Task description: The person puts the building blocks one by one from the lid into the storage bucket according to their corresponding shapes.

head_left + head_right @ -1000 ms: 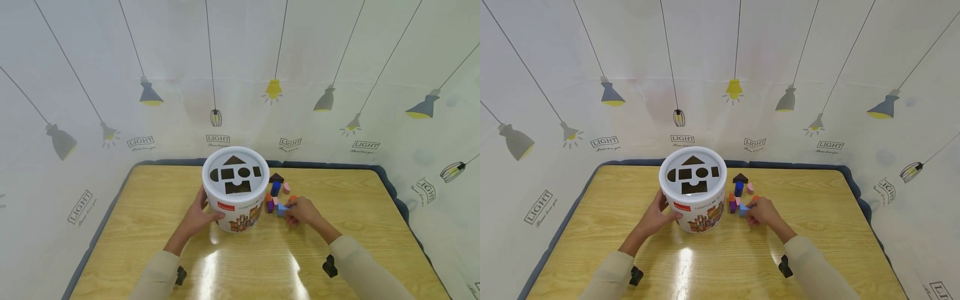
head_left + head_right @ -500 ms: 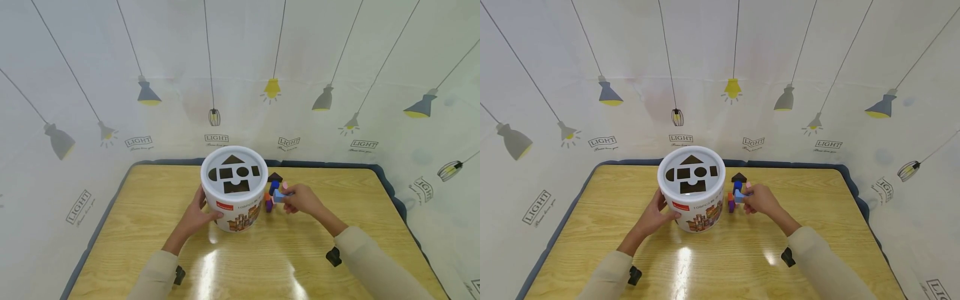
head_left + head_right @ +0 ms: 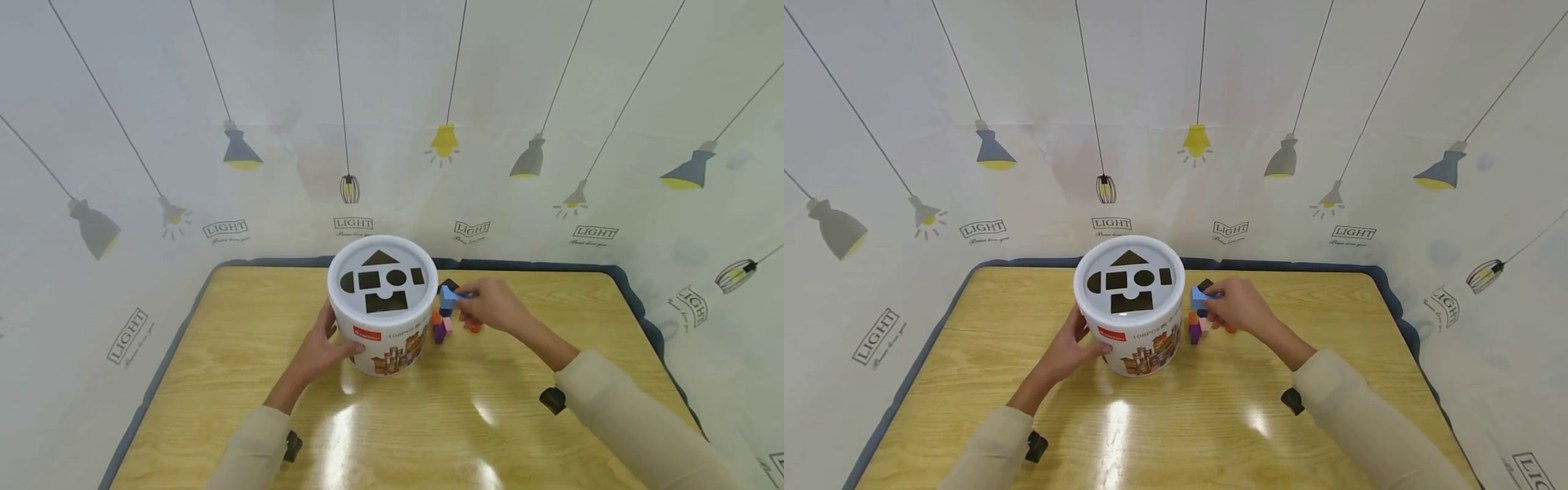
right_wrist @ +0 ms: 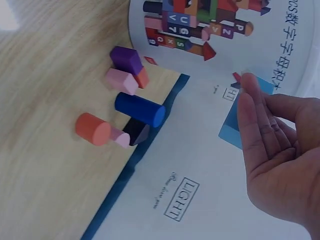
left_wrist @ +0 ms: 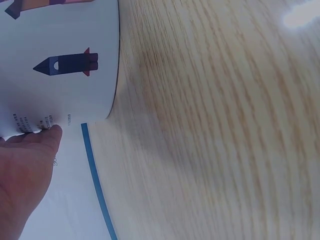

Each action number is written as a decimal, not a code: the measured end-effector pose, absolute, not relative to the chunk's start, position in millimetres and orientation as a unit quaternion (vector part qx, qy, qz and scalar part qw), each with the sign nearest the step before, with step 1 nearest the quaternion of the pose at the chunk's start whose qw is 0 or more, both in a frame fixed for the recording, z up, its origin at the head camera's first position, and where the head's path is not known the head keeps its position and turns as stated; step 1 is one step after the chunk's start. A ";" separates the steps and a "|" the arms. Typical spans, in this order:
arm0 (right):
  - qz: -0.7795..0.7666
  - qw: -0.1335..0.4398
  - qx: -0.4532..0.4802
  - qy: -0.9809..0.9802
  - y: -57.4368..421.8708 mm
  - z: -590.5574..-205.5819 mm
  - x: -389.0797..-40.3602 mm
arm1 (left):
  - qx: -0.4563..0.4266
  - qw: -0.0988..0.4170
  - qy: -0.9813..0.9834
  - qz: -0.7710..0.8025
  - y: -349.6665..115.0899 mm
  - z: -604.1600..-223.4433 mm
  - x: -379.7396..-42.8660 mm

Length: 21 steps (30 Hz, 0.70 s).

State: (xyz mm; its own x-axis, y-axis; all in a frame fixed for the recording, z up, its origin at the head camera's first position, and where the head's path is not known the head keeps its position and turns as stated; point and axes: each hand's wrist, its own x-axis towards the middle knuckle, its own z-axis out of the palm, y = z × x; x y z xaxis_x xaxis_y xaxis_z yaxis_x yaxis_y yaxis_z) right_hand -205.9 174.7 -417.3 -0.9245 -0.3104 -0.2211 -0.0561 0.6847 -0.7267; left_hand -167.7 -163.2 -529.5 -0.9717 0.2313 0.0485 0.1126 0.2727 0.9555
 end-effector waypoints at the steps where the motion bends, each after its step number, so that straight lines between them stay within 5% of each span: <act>1: -0.381 0.164 -0.106 0.904 173.6 -414.5 -205.8 | 0.109 0.050 0.796 0.593 -163.3 -529.4 -167.8; 21: -0.385 0.088 -0.117 0.911 164.3 -371.6 -195.8 | 0.094 0.084 0.798 0.589 -158.6 -488.2 -151.7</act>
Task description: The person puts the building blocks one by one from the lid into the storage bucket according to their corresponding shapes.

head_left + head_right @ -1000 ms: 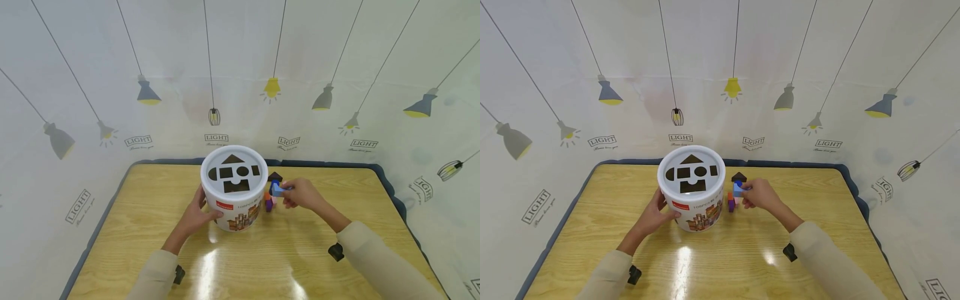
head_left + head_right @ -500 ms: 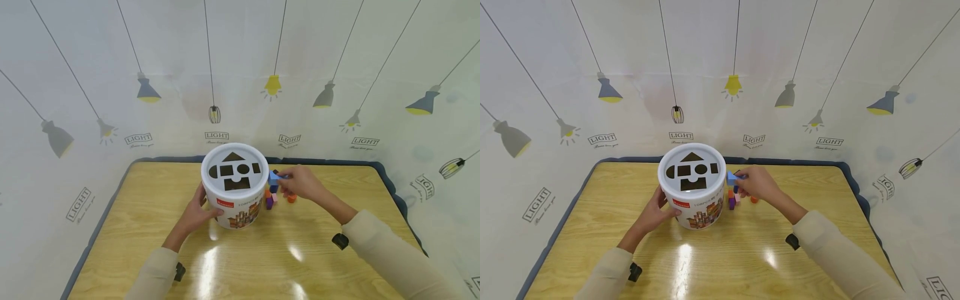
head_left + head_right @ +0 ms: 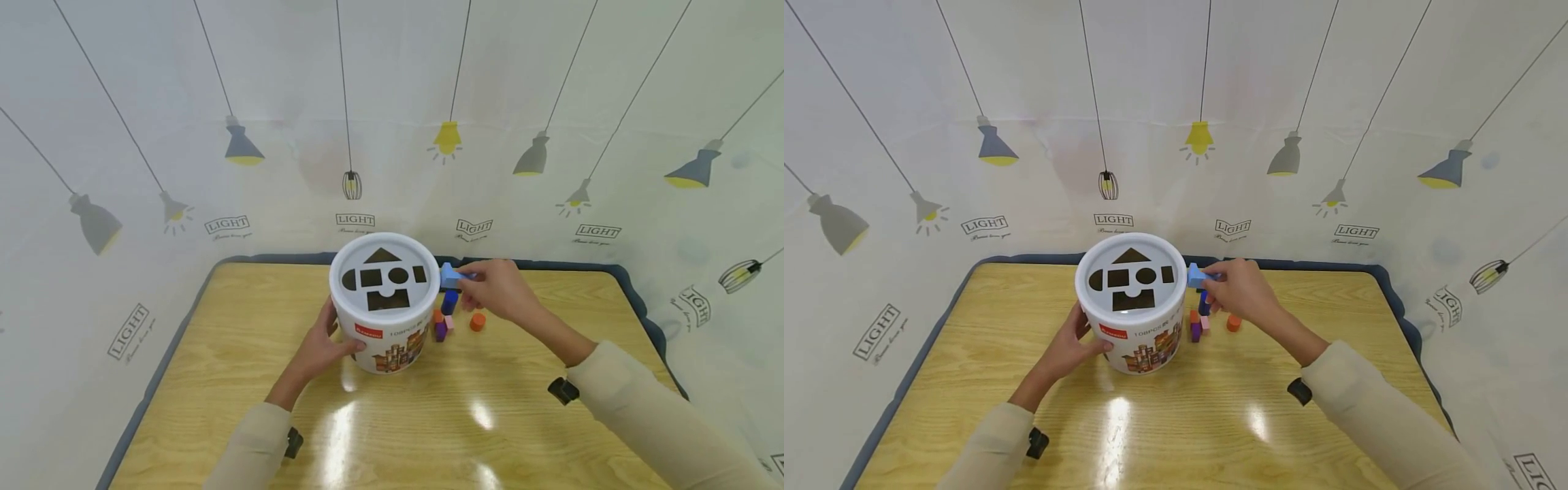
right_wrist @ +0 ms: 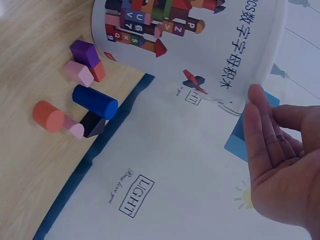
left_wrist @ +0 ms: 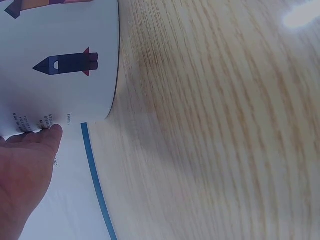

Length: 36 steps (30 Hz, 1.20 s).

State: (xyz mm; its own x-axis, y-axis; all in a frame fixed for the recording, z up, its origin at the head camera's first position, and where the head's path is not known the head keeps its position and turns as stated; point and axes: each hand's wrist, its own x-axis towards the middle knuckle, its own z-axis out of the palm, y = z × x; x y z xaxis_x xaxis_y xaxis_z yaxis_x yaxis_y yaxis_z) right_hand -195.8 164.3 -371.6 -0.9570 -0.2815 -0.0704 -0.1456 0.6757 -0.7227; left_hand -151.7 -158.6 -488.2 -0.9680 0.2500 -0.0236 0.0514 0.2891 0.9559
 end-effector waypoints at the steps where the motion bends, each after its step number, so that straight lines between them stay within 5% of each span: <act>1: -0.388 0.086 -0.113 0.911 164.0 -369.5 -195.1 | 0.095 0.085 0.798 0.589 -158.4 -488.2 -151.8; 36: -0.445 0.138 -0.166 0.869 91.4 -357.8 -190.1 | 0.104 0.058 0.795 0.595 -163.3 -527.5 -165.5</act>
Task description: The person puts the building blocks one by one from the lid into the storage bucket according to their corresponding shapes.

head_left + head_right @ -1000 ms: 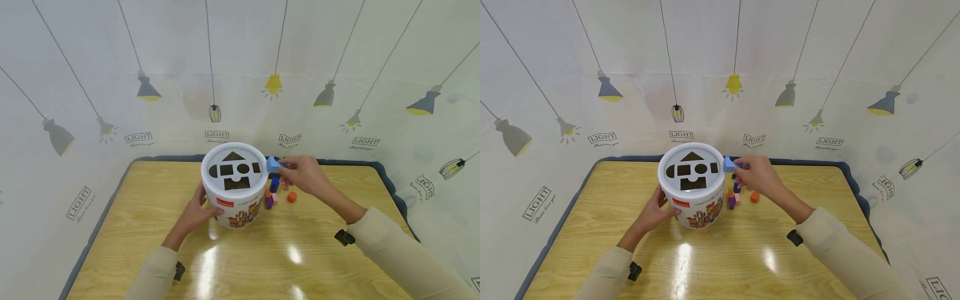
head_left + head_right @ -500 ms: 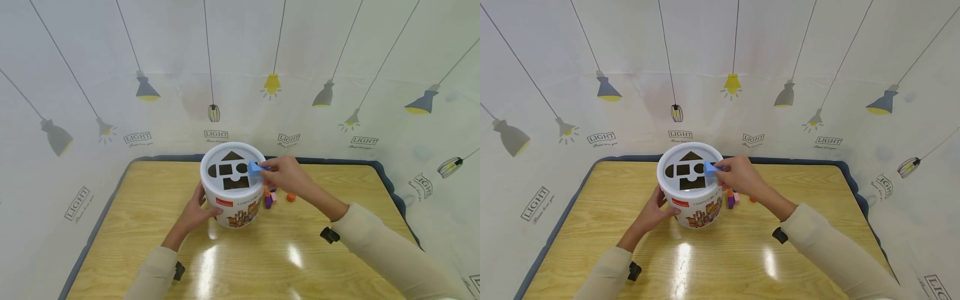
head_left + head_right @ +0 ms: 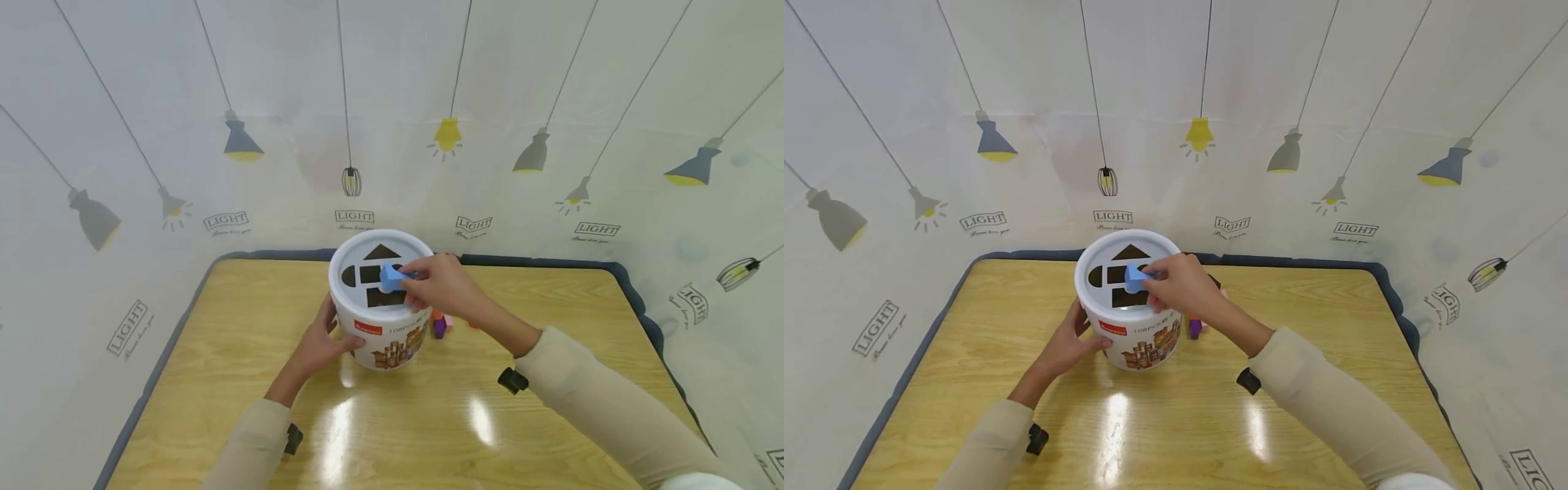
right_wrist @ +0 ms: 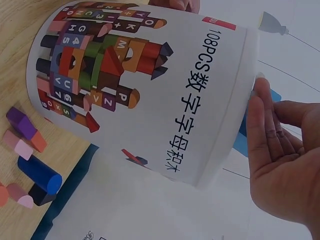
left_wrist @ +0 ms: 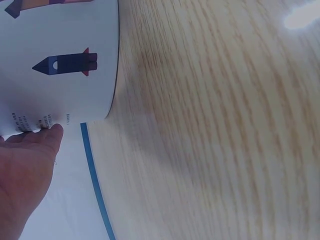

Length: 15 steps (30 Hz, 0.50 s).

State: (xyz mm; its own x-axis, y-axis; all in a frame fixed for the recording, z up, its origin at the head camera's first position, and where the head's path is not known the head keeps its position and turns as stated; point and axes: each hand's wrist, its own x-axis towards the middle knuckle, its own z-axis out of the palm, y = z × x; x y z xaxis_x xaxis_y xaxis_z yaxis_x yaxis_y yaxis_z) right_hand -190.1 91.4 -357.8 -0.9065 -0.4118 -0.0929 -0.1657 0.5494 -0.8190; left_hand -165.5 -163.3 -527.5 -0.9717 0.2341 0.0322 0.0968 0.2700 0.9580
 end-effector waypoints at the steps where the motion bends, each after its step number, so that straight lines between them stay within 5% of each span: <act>1: -0.448 0.141 -0.162 0.868 90.0 -358.0 -190.5 | 0.105 0.057 0.795 0.594 -163.5 -527.9 -166.4; 15: -0.452 0.163 -0.163 0.861 70.2 -362.0 -195.5 | 0.107 0.076 0.791 0.597 -163.9 -520.3 -165.8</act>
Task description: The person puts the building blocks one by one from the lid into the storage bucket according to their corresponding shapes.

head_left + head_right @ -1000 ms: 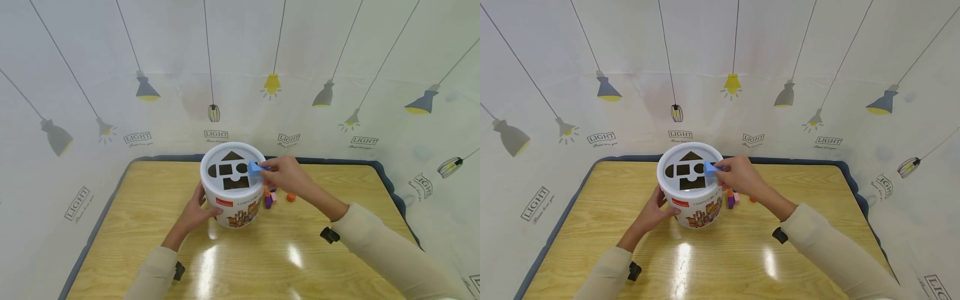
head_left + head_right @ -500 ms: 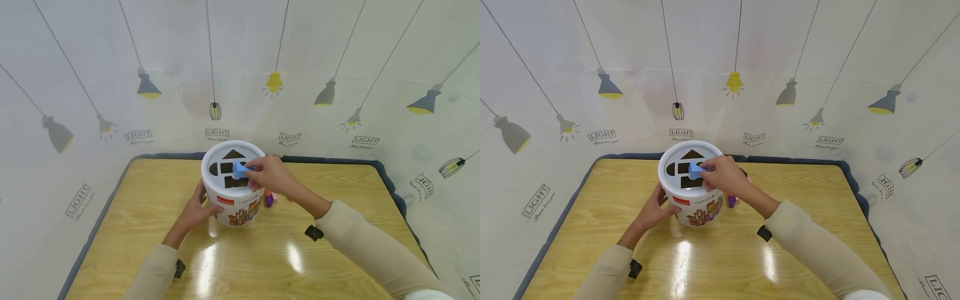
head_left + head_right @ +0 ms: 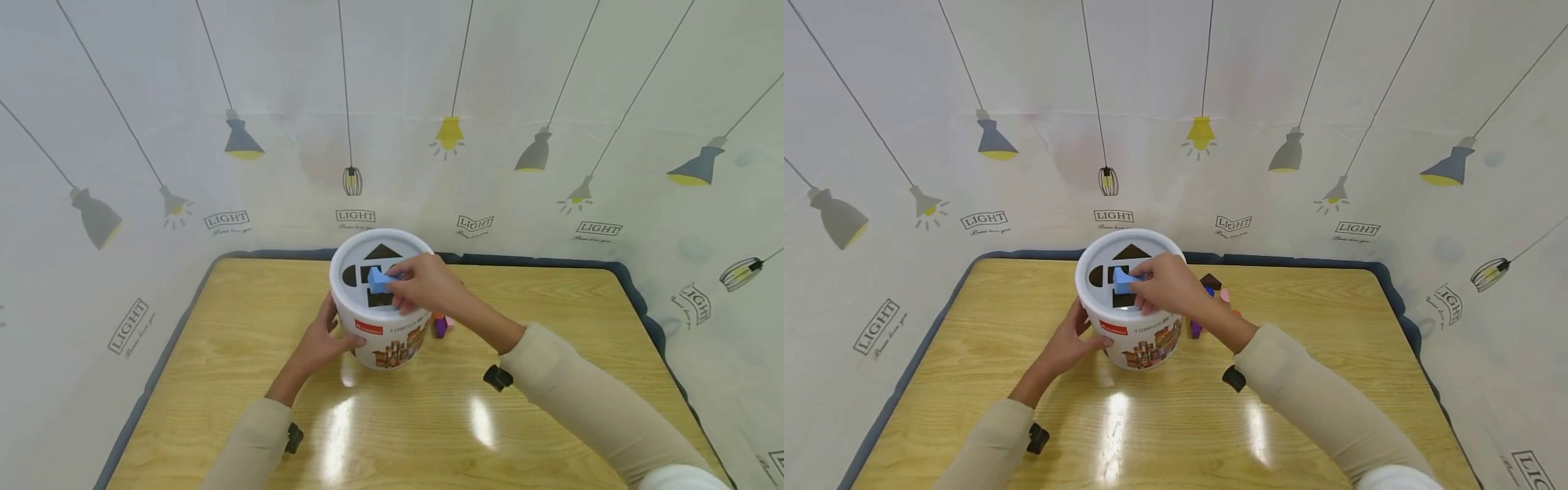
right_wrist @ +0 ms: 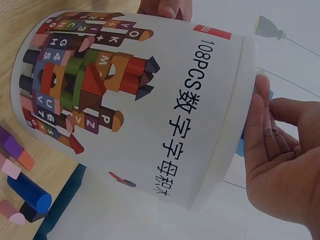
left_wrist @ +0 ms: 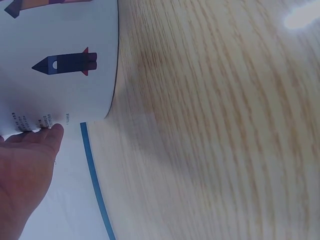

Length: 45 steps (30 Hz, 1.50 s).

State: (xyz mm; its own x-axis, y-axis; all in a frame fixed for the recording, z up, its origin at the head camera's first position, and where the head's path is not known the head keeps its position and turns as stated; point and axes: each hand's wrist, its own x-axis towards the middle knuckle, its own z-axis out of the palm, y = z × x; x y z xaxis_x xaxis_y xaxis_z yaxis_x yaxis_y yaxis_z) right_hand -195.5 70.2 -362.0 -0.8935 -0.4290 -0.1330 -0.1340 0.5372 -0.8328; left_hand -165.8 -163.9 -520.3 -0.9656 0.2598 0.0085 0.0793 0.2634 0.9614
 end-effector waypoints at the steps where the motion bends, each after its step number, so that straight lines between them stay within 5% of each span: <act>1: -0.450 0.166 -0.164 0.862 69.6 -361.9 -194.9 | 0.108 0.075 0.791 0.598 -163.7 -520.6 -165.9; 18: -0.395 0.174 -0.151 0.889 69.1 -357.0 -185.7 | 0.105 0.061 0.796 0.593 -165.1 -532.0 -169.1; 45: -0.490 0.121 -0.024 0.863 137.9 -377.5 -223.0 | 0.108 0.079 0.794 0.592 -161.5 -506.1 -161.3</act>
